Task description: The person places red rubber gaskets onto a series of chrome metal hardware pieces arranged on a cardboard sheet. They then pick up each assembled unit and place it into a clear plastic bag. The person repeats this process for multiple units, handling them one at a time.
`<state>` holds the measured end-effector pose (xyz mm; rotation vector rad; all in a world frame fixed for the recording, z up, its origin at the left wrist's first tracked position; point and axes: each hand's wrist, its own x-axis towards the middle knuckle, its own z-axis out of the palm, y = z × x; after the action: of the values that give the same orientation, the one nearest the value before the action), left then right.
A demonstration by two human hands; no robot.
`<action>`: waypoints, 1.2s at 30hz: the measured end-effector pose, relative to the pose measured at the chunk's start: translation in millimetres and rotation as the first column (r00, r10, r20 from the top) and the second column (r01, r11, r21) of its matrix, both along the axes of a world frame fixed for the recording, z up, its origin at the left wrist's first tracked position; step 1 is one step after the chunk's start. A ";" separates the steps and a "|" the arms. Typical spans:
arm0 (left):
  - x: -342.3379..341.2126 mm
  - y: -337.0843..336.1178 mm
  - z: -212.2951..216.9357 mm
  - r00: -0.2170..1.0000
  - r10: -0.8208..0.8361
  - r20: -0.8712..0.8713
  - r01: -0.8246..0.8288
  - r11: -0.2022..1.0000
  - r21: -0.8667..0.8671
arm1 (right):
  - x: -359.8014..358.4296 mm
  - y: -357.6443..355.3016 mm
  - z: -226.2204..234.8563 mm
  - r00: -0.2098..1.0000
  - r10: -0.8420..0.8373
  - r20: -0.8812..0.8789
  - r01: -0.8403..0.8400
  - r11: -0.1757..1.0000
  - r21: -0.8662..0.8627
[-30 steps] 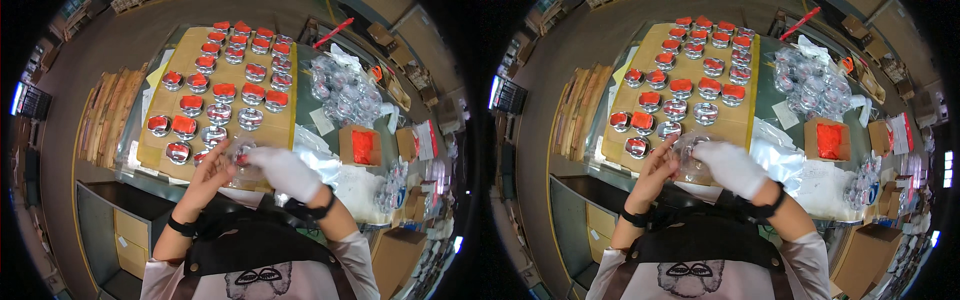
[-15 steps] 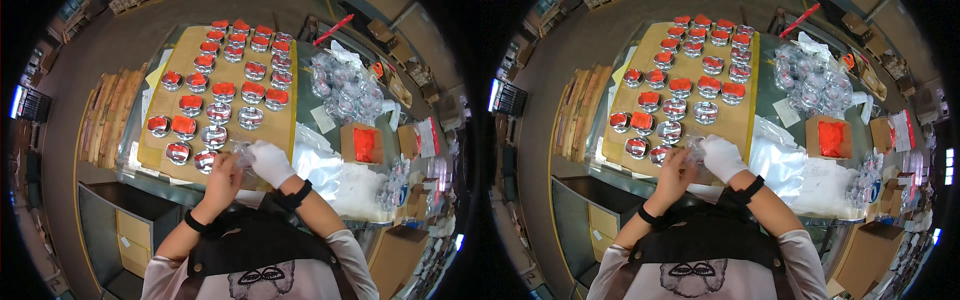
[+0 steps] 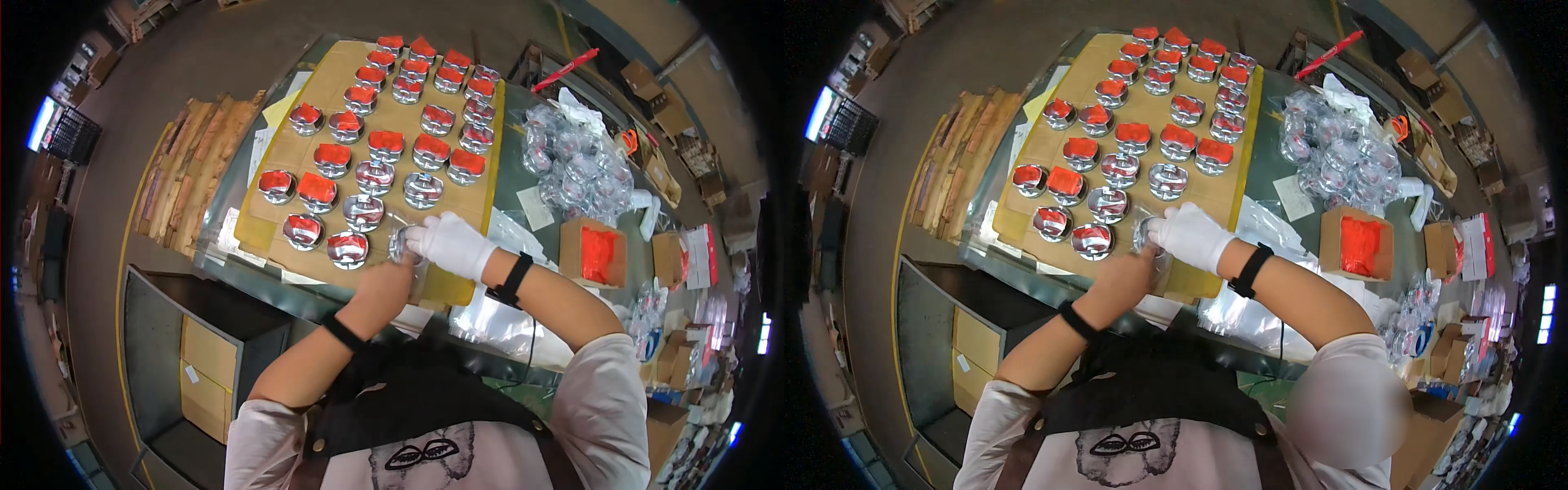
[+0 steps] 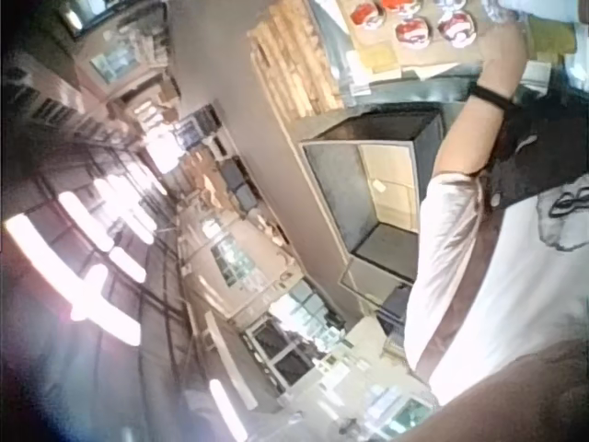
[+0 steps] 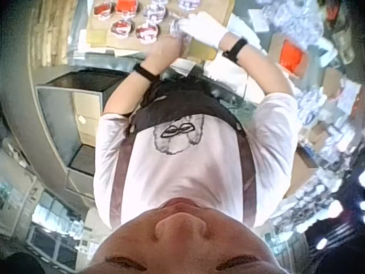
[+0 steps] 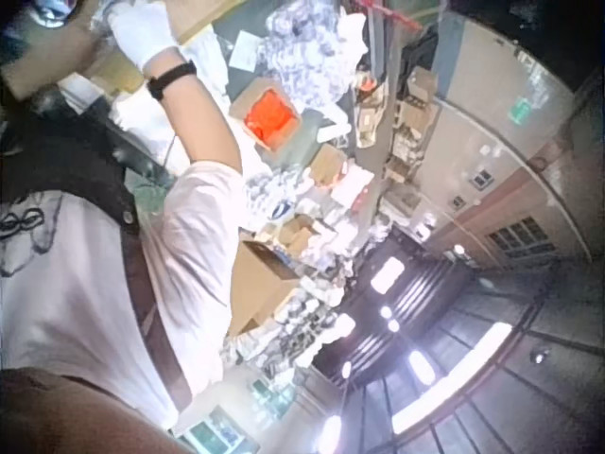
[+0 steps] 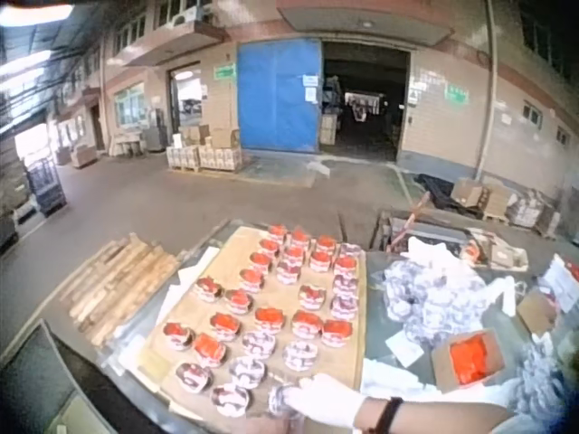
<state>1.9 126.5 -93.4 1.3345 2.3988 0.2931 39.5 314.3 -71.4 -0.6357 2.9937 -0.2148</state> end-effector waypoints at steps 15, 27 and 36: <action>78.5 40.9 65.8 0.863 -0.024 0.504 -0.375 0.639 0.672 | 177.8 23.7 20.2 0.741 -0.649 0.173 0.539 0.421 -0.730; 237.9 232.2 -45.5 0.987 -0.153 0.046 0.142 0.973 0.182 | 606.5 321.3 -31.1 -0.455 -0.865 -0.209 0.888 -0.457 -0.040; 214.1 193.8 -75.1 0.926 0.000 0.378 -0.138 0.931 0.338 | 493.0 225.6 -2.5 -0.049 -0.988 0.143 0.796 -0.125 -0.592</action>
<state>216.0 320.3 -168.6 1.2010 2.1327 0.9584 532.5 539.9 -73.8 2.0060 2.8550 -1.1075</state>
